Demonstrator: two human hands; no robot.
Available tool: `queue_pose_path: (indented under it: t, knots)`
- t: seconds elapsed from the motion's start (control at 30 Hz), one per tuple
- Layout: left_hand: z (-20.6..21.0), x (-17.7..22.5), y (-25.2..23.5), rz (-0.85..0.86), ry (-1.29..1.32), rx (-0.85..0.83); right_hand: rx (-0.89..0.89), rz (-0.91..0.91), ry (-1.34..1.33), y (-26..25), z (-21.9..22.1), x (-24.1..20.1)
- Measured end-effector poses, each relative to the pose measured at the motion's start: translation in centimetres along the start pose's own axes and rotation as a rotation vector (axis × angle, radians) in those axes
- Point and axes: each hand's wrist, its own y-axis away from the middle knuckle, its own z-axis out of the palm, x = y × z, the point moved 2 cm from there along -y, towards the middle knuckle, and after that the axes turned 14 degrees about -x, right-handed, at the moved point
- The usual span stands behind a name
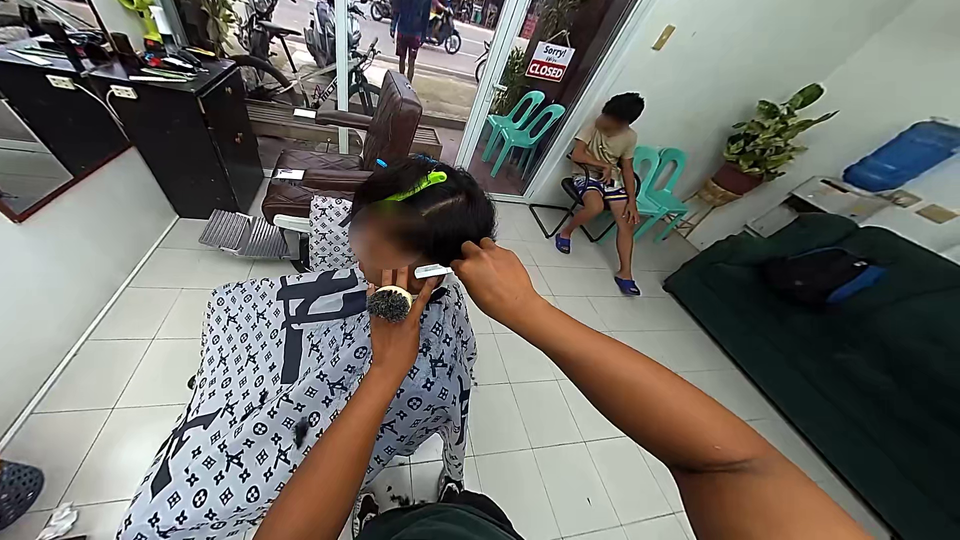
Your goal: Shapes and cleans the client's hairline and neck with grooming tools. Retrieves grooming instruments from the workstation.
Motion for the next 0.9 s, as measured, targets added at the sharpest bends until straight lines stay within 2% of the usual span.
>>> queue_pose_path:
  t: [0.9]
  knots:
    - [0.3, 0.0, -0.2, 0.011, -0.031, 0.008, -0.101, 0.024, 0.080, -0.2, -1.2, -0.3]
